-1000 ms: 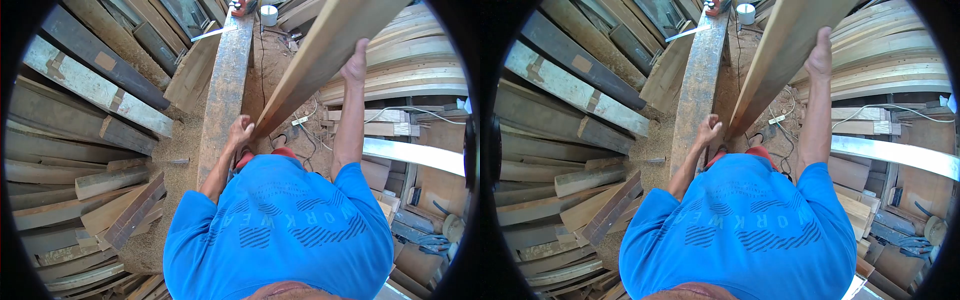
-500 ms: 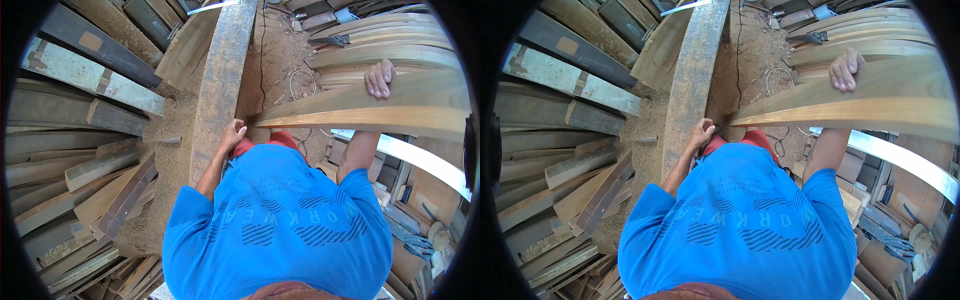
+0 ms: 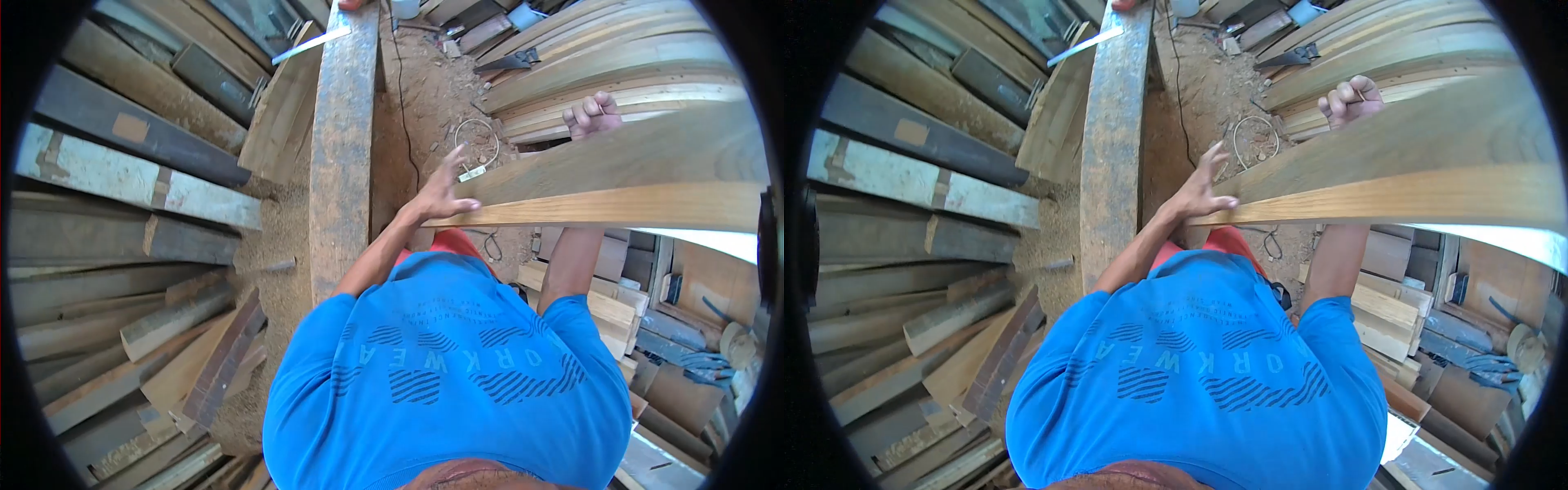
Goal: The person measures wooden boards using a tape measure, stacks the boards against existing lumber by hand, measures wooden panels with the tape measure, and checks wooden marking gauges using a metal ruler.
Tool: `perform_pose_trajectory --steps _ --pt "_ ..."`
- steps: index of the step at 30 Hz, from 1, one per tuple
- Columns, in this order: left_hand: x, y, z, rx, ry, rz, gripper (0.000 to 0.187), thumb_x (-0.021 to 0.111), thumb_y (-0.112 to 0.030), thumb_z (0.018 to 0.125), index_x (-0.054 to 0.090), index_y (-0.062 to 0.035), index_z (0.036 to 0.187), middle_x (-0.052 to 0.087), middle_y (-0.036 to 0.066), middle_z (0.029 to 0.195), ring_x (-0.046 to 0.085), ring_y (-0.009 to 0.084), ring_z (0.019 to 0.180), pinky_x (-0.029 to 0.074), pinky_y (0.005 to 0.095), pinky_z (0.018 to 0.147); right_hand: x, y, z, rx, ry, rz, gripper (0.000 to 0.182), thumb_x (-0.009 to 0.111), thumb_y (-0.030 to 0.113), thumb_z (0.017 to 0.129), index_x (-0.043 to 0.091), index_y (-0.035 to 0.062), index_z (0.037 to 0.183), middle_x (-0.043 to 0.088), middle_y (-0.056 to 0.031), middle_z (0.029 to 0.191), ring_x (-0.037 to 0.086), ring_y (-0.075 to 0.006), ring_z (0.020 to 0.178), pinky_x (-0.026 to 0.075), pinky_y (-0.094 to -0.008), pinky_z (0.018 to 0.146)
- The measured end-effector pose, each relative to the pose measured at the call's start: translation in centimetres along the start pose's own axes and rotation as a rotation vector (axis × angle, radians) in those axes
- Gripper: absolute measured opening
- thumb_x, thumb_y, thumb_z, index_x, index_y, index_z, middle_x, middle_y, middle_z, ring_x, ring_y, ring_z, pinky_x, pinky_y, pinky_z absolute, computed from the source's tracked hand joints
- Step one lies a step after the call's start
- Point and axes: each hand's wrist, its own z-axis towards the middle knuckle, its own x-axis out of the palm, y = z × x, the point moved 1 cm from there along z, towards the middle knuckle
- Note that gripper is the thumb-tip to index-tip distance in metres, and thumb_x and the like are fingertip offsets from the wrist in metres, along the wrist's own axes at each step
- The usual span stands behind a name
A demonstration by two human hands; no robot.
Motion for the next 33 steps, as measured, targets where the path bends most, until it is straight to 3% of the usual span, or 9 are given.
perform_pose_trajectory --steps 1,5,6,10,12,14,17,27,33 --pt "0.8 -0.9 3.1 0.121 0.006 -0.008 0.109 0.08 -0.057 0.069 0.028 -0.0025 0.149 0.041 0.027 0.146 0.036 0.037 0.139 0.03 0.0459 0.115 0.7 0.4 -0.8 -0.099 -0.179 -0.098 0.049 0.041 0.04 0.105 0.04 0.0077 0.141 0.063 -0.0176 0.116 0.06 -0.0286 0.112 0.046 -0.0437 0.101" --pt "3.0 -0.7 9.8 -0.116 0.557 -0.291 0.091 0.079 -0.061 0.07 0.052 -0.0018 0.134 0.06 0.012 0.124 0.053 0.0221 0.116 0.042 0.0376 0.099 10.0 4.2 -3.3 -0.775 -1.184 -0.704 0.1 0.041 0.081 0.084 0.037 0.0032 0.146 0.05 -0.0211 0.138 0.05 -0.0331 0.125 0.034 -0.0485 0.113" --pt "3.3 -0.7 10.1 -0.097 0.482 -0.272 0.086 0.08 -0.059 0.069 0.056 -0.002 0.128 0.062 0.012 0.118 0.056 0.0232 0.111 0.044 0.038 0.095 12.0 5.6 -3.7 -0.73 -1.202 -0.615 0.11 0.046 0.086 0.076 0.037 0.001 0.145 0.048 -0.0197 0.141 0.046 -0.0301 0.13 0.033 -0.0473 0.113" --pt "3.6 -3.6 8.6 -0.097 0.294 -0.147 0.074 0.086 -0.05 0.067 0.059 -0.001 0.115 0.064 0.008 0.099 0.059 0.0177 0.094 0.048 0.034 0.083 13.5 9.2 -6.0 -0.537 -0.597 -0.983 0.095 0.075 0.057 0.078 0.037 -0.0013 0.143 0.054 -0.0141 0.131 0.052 -0.0272 0.122 0.043 -0.0421 0.103" --pt "3.5 -5.8 7.7 -0.102 0.204 -0.008 0.067 0.087 -0.047 0.066 0.06 -0.0008 0.106 0.063 0.01 0.09 0.059 0.0181 0.088 0.048 0.0345 0.079 13.0 9.1 -5.7 -0.609 -1.129 -1.09 0.075 0.078 0.027 0.08 0.042 -0.0023 0.139 0.059 -0.0129 0.123 0.058 -0.0274 0.113 0.049 -0.0423 0.097" --pt "3.8 -5.7 7.7 -0.038 0.186 0.01 0.059 0.084 -0.046 0.068 0.058 -0.0009 0.095 0.059 0.015 0.084 0.059 0.0238 0.082 0.047 0.0388 0.074 12.2 8.3 -5.6 -0.775 -1.363 -1.073 0.069 0.076 0.017 0.08 0.044 -0.0019 0.138 0.06 -0.0136 0.123 0.06 -0.0277 0.111 0.05 -0.0438 0.096" --pt "4.5 -4.3 7.5 -0.043 0.221 -0.078 0.052 0.075 -0.047 0.076 0.057 -0.0002 0.09 0.057 0.021 0.084 0.059 0.0365 0.082 0.046 0.0444 0.073 7.2 11.4 -12.0 -0.627 -0.856 -0.698 0.071 0.076 0.022 0.079 0.045 -0.0004 0.139 0.058 -0.0171 0.128 0.059 -0.0308 0.115 0.05 -0.0469 0.097" --pt "8.1 -0.6 13.6 0.095 0.114 -0.021 0.058 0.047 -0.059 0.09 0.057 -0.0012 0.096 0.055 0.023 0.075 0.058 0.0443 0.074 0.046 0.0483 0.067 0.9 12.7 -9.1 -0.877 -1.004 -0.873 0.06 0.069 0.015 0.07 0.055 -0.0094 0.123 0.062 -0.0185 0.114 0.063 -0.0278 0.102 0.05 -0.0413 0.093" --pt "8.6 -4.3 24.4 0.172 -0.04 -0.002 0.074 0.037 -0.068 0.093 0.063 -0.0012 0.109 0.059 0.022 0.076 0.063 0.0412 0.074 0.048 0.0451 0.066 -3.4 19.6 0.3 -1.058 -0.887 -1.045 0.028 0.069 0.007 0.074 0.068 -0.0074 0.097 0.067 -0.0188 0.097 0.066 -0.0268 0.092 0.052 -0.0411 0.089"
